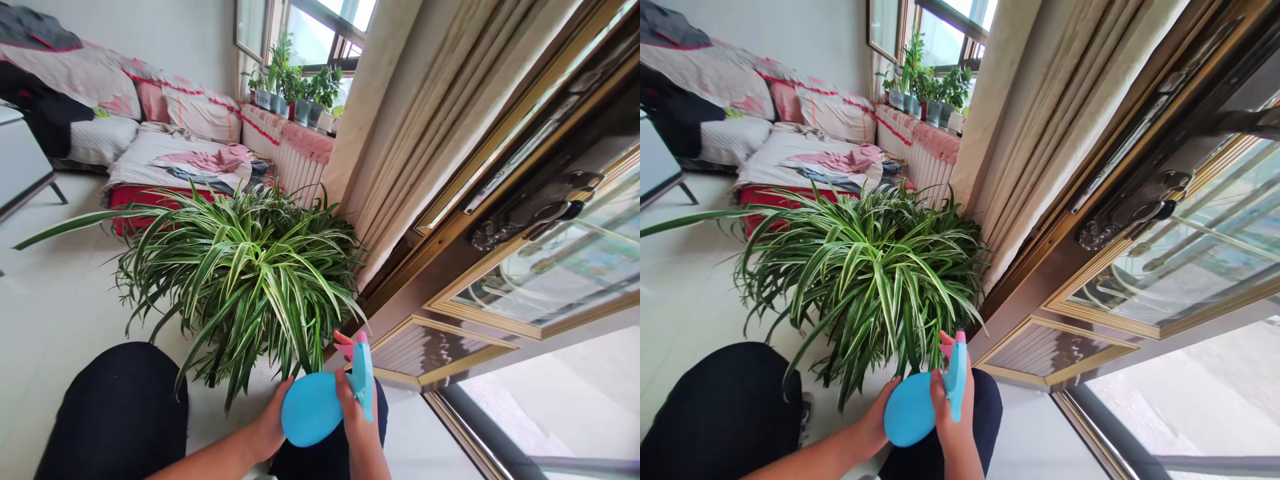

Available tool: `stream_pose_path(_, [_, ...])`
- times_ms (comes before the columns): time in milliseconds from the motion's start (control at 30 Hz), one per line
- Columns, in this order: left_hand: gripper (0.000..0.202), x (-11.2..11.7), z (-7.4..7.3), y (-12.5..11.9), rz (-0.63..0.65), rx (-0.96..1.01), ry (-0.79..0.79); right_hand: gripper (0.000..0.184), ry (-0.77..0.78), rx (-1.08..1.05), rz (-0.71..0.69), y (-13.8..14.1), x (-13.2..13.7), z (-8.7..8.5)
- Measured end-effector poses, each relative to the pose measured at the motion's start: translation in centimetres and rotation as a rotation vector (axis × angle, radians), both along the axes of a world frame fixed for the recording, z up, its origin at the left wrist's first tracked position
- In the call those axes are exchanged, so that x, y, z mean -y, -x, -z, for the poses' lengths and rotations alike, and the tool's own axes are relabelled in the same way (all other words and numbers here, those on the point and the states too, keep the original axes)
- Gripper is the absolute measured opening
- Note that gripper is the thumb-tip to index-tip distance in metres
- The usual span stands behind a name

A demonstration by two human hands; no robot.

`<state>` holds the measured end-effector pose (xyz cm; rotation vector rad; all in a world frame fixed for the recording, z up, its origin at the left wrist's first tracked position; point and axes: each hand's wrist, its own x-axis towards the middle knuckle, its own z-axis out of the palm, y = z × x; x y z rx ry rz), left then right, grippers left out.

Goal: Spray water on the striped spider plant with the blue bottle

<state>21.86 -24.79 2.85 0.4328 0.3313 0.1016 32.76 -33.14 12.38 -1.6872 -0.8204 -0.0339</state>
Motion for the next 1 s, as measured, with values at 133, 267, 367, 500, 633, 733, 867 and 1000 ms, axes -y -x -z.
stream_pose_path(133, [0.057, -0.3, 0.1, 0.2, 0.004, 0.066, 0.027, 0.053, -0.025, -0.049, -0.225, 0.6, -0.2, -1.2])
stream_pose_path(267, [0.062, -0.8, 0.2, 0.5, 0.002, 0.103, 0.054, 0.041, -0.041, -0.021, -0.303, 1.5, -0.6, -2.4])
stream_pose_path(367, [0.063, -1.1, 0.4, 0.9, 0.0, 0.103, 0.074, 0.035, -0.049, 0.02, -0.292, 2.1, -1.0, -2.4])
stream_pose_path(500, [0.053, -1.2, 0.7, 1.6, -0.088, 0.064, 0.089, 0.032, -0.045, 0.022, -0.242, 2.4, -1.7, -1.2])
stream_pose_path(633, [0.051, -1.6, 0.5, 2.2, -0.142, 0.0, 0.096, 0.032, -0.088, 0.023, -0.176, 2.5, -2.3, 0.1])
stream_pose_path(733, [0.056, -2.2, 0.0, 2.4, -0.114, 0.006, 0.154, 0.027, -0.078, 0.051, -0.155, 3.1, -2.6, 0.2])
stream_pose_path(867, [0.051, -2.8, -0.3, 2.7, -0.167, 0.057, 0.215, 0.024, -0.061, 0.099, -0.113, 4.7, -3.4, -0.7])
stream_pose_path(1000, [0.048, -3.3, 0.3, 3.1, -0.188, 0.048, 0.232, 0.023, -0.034, 0.092, -0.097, 6.0, -4.3, -1.4])
